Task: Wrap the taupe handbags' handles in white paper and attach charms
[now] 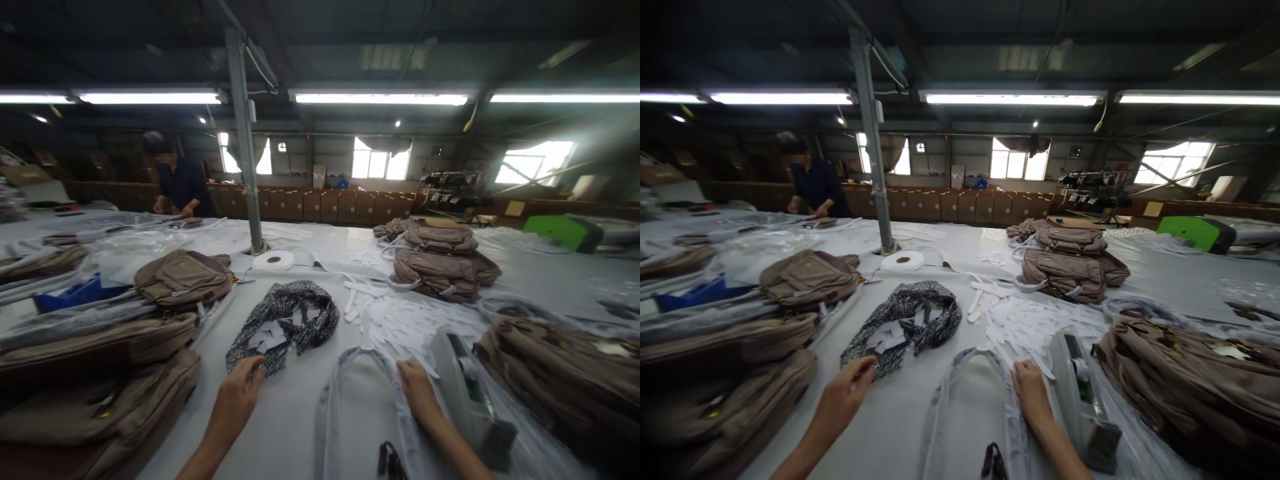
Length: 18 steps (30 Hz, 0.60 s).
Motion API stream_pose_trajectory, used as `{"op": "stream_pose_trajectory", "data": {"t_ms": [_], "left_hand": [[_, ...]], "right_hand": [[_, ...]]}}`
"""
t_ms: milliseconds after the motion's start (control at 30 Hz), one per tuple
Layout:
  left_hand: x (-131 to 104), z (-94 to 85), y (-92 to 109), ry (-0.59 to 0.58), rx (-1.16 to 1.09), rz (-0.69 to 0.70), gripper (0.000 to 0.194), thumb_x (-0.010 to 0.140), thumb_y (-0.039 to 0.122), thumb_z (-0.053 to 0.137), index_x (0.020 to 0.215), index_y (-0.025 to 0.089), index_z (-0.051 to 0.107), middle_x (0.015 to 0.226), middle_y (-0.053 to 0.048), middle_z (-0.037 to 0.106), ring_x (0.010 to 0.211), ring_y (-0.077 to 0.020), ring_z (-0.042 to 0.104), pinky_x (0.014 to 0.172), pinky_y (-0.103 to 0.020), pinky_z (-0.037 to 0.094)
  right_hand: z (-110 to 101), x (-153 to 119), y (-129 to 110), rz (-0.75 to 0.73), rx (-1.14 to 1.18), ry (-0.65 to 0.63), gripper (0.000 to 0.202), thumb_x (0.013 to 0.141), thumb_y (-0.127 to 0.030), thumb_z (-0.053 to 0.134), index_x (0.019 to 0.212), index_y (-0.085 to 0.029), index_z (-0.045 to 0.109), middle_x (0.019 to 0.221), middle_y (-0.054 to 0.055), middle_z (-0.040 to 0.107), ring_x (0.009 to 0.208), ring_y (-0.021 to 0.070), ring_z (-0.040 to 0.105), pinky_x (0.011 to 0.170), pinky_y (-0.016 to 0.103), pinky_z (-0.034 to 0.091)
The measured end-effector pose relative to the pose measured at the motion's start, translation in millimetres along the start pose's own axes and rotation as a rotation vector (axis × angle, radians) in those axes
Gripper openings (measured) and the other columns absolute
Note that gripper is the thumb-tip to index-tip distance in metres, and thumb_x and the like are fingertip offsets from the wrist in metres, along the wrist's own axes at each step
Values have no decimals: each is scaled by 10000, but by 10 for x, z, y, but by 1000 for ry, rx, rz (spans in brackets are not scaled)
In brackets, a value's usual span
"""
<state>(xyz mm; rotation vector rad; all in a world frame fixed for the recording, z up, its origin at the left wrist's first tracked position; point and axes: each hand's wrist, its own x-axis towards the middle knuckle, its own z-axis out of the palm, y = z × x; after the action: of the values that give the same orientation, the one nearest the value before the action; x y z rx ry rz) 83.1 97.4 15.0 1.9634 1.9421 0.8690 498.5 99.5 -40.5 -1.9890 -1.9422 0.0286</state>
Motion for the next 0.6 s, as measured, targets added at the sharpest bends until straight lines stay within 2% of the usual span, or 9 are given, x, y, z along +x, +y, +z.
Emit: {"op": "stream_pose_trajectory", "data": {"t_ms": [67,100,200,233,300,367,433,533,600], "left_hand": [[479,150,-4,-23,66,-7,402,846,357,411,1169,153,537,1230,-118,577,1136,-248,546,967,-353,417],[675,230,-15,-39,102,-33,470,831,362,445,1228,117,496,1252,-168,548,1134,-292,546,959,-398,415],[1063,441,-83,-109,182,-122,643,767,398,568,1328,129,408,1248,-238,525,1036,-397,590,859,-514,439],[1130,493,-111,-133,195,-140,639,754,393,595,1322,157,423,1241,-232,533,1004,-400,604,835,-524,443],[1192,565,-160,-169,200,-149,512,767,357,603,1241,187,509,1234,-196,547,971,-357,621,834,-512,442],[1191,594,-197,-183,177,-134,342,809,326,573,1115,172,583,1226,-150,555,975,-288,612,862,-480,433],[1175,581,-235,-192,120,-116,264,826,345,569,1000,152,616,1167,-106,588,981,-238,594,884,-443,426],[1192,492,-323,-223,-26,-149,289,843,419,551,860,141,627,895,-36,660,856,-184,618,814,-365,464],[1232,405,-391,-237,-134,-216,315,863,421,528,769,136,620,694,15,631,689,-146,617,703,-318,488]], "right_hand": [[80,-30,-29,19,-28,32,298,842,-98,412,1026,-143,643,970,113,632,908,234,558,830,303,386],[119,-45,-53,30,-43,46,313,821,-77,426,1036,-145,643,987,118,633,908,239,557,820,306,389],[229,-87,-155,49,-84,74,322,778,-50,465,991,-180,667,989,104,649,873,246,567,761,302,401],[262,-99,-195,48,-94,80,319,776,-52,473,976,-198,673,988,93,655,864,246,571,748,303,403],[320,-123,-272,51,-111,93,309,784,-65,484,970,-221,675,1001,80,660,865,251,575,745,317,402],[367,-145,-334,54,-125,120,290,802,-89,492,992,-220,666,1028,85,653,886,256,573,766,335,399],[397,-165,-375,52,-146,171,265,818,-113,502,1013,-208,654,1037,93,645,896,255,569,783,345,394],[411,-184,-406,41,-177,245,238,827,-133,518,1017,-204,642,1025,92,640,892,246,566,794,352,387],[406,-188,-415,41,-177,254,224,826,-139,526,1009,-202,639,1015,91,640,880,244,564,793,355,384]]}}
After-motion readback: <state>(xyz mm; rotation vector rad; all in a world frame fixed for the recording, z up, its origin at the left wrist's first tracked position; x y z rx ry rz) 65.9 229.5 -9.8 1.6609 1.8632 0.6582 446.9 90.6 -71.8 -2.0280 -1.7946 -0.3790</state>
